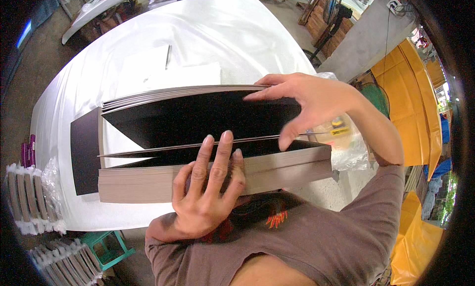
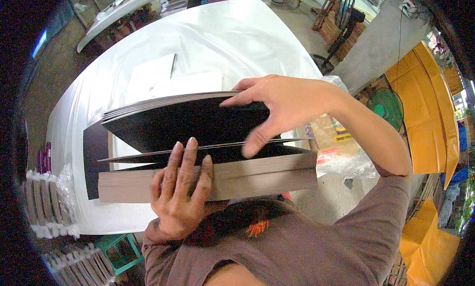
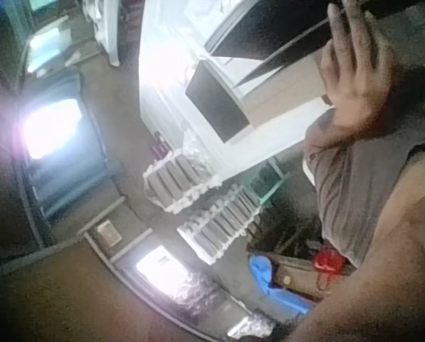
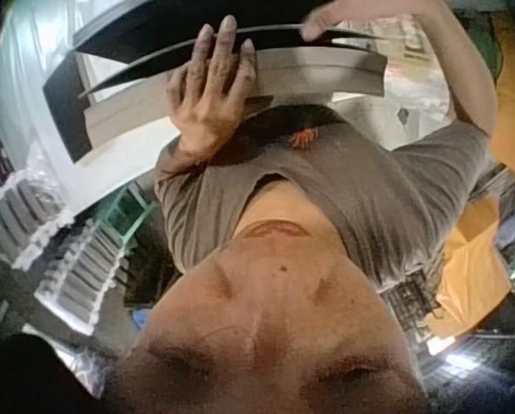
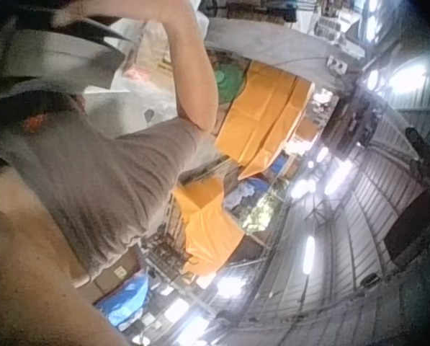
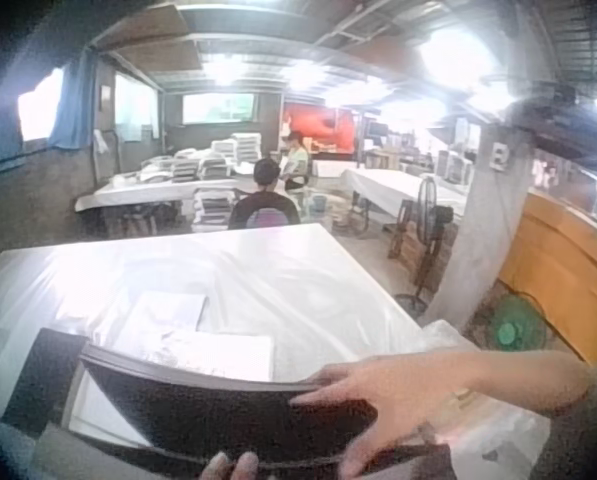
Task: The person organizes a stack of black folders by flipping through them and checking the pages inside by hand.
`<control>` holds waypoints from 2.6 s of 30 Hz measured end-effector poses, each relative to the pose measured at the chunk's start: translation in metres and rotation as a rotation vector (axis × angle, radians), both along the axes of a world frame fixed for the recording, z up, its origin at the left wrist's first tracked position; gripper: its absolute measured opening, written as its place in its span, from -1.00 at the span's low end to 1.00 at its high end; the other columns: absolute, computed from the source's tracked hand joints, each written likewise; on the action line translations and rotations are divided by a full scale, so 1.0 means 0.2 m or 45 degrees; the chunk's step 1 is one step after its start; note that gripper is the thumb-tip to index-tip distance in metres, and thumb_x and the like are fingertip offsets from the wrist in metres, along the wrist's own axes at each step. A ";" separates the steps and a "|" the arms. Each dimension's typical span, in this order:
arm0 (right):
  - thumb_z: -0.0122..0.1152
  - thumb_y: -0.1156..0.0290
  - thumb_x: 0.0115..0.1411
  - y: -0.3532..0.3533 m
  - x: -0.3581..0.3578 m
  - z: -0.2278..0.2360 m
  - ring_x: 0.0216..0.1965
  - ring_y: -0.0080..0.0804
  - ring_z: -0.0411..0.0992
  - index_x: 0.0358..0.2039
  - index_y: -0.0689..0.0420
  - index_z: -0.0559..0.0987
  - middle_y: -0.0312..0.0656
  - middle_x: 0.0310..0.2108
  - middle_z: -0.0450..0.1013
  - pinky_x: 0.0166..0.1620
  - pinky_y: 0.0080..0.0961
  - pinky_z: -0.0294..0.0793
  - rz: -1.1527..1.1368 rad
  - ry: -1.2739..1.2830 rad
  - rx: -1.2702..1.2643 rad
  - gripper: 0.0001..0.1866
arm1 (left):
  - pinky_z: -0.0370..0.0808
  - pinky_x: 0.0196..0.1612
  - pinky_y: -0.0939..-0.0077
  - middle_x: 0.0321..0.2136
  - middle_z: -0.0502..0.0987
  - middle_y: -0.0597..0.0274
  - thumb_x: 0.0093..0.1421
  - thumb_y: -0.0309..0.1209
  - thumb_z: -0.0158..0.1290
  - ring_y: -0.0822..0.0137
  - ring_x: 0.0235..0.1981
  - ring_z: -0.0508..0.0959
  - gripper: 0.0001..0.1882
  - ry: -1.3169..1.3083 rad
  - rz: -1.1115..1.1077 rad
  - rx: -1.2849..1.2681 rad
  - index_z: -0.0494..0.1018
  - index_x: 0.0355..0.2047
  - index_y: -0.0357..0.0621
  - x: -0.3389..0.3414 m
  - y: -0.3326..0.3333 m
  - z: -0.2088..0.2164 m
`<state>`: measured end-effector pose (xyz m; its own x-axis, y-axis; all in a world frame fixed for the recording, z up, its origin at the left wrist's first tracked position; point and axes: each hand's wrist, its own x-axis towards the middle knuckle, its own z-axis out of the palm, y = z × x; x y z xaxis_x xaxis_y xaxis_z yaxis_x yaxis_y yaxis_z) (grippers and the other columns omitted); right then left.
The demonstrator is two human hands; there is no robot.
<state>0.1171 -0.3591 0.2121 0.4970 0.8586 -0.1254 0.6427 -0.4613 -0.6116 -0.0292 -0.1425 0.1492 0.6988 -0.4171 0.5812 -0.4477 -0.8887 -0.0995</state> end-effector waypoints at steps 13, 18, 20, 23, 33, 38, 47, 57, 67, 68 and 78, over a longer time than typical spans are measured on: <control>0.33 0.16 -0.08 -0.02 0.06 -0.05 -0.01 -0.09 0.36 0.12 0.11 0.32 0.02 -0.07 0.40 0.04 -0.37 0.32 -0.059 0.023 0.043 -0.27 | 0.15 0.07 0.39 -0.04 0.47 0.20 0.14 -0.29 -0.10 0.33 -0.01 0.47 -0.67 0.050 0.057 0.079 0.47 -0.07 0.14 -0.04 0.00 -0.01; 0.47 -0.06 -0.42 -0.01 0.03 -0.01 0.07 -0.09 0.27 0.12 0.17 0.32 0.02 0.05 0.27 0.12 -0.35 0.24 0.122 -0.086 -0.115 0.05 | 0.20 0.06 0.38 -0.01 0.44 0.10 0.12 -0.28 -0.07 0.22 0.02 0.45 -0.68 0.096 0.024 0.041 0.47 -0.10 0.15 -0.01 0.01 0.00; 0.47 -0.05 -0.42 -0.01 0.02 0.00 0.08 -0.09 0.27 0.12 0.17 0.32 0.02 0.04 0.28 0.12 -0.35 0.23 0.106 -0.092 -0.132 0.05 | 0.22 0.06 0.37 0.00 0.43 0.08 0.11 -0.27 -0.06 0.19 0.04 0.44 -0.68 0.108 0.001 0.045 0.47 -0.11 0.15 -0.01 0.01 0.00; 0.48 -0.03 -0.42 -0.01 0.04 0.00 0.09 -0.10 0.26 0.11 0.17 0.32 0.02 0.04 0.28 0.13 -0.35 0.23 0.104 -0.048 -0.124 0.04 | 0.25 0.06 0.34 0.01 0.43 0.07 0.10 -0.25 -0.04 0.17 0.07 0.40 -0.68 0.104 -0.013 0.054 0.48 -0.12 0.13 0.00 0.01 0.01; 0.12 0.48 0.06 -0.02 0.06 0.03 0.08 -0.19 0.30 0.04 0.08 0.43 -0.07 0.03 0.37 0.12 -0.44 0.24 -0.013 0.341 0.052 -0.54 | 0.12 0.15 0.17 -0.09 0.47 0.42 0.06 -0.15 -0.01 0.30 0.08 0.37 -0.59 -0.039 -0.009 0.052 0.49 -0.07 0.09 -0.01 0.02 -0.05; 0.11 0.55 0.05 -0.03 0.08 -0.02 0.00 -0.30 0.35 0.03 0.07 0.44 -0.16 -0.03 0.39 0.06 -0.50 0.27 0.028 -0.005 0.011 -0.53 | 0.05 0.18 0.11 0.02 0.41 0.34 0.04 0.00 -0.01 0.11 0.15 0.27 -0.49 0.045 0.011 0.062 0.46 -0.02 0.11 -0.01 0.02 -0.02; 0.47 0.03 -0.38 -0.03 0.06 0.00 0.07 -0.17 0.29 0.05 0.24 0.37 -0.01 0.04 0.31 0.12 -0.40 0.24 0.055 0.033 -0.050 -0.05 | 0.05 0.17 0.13 0.07 0.38 0.23 0.05 -0.02 0.00 -0.03 0.15 0.28 -0.53 0.181 0.032 0.003 0.44 -0.03 0.17 0.00 0.02 0.02; 0.33 0.53 -0.13 -0.04 0.10 -0.04 0.00 -0.31 0.36 0.00 0.08 0.47 -0.04 -0.06 0.41 0.09 -0.47 0.28 -0.046 0.342 0.137 -0.43 | -0.12 0.23 0.03 0.06 0.39 0.39 0.05 0.15 -0.06 0.02 0.18 0.22 -0.45 -0.003 0.058 0.128 0.45 -0.02 0.21 0.00 0.04 -0.05; 0.46 0.01 -0.36 -0.03 0.07 0.00 0.11 -0.15 0.24 0.04 0.25 0.39 0.03 0.07 0.28 0.17 -0.39 0.17 -0.027 0.086 -0.082 -0.06 | -0.13 0.22 -0.01 0.08 0.37 0.35 0.05 0.13 -0.04 -0.10 0.21 0.15 -0.45 0.153 0.094 0.027 0.42 -0.01 0.20 -0.03 0.00 -0.01; 0.46 0.02 -0.37 -0.03 0.07 -0.01 0.12 -0.15 0.24 0.04 0.25 0.39 0.03 0.07 0.28 0.17 -0.39 0.17 -0.002 0.078 -0.080 -0.06 | -0.12 0.21 -0.01 0.08 0.37 0.34 0.04 0.13 -0.03 -0.11 0.21 0.16 -0.45 0.140 0.094 0.043 0.43 -0.01 0.19 -0.03 0.00 -0.01; 0.49 0.05 -0.45 -0.04 0.10 -0.02 0.13 -0.13 0.22 0.05 0.25 0.38 0.05 0.08 0.27 0.19 -0.37 0.15 0.034 0.061 -0.072 -0.01 | -0.05 0.20 0.04 0.08 0.37 0.30 0.09 0.06 -0.04 -0.12 0.19 0.19 -0.51 0.083 0.049 0.073 0.44 -0.02 0.16 -0.04 0.02 -0.04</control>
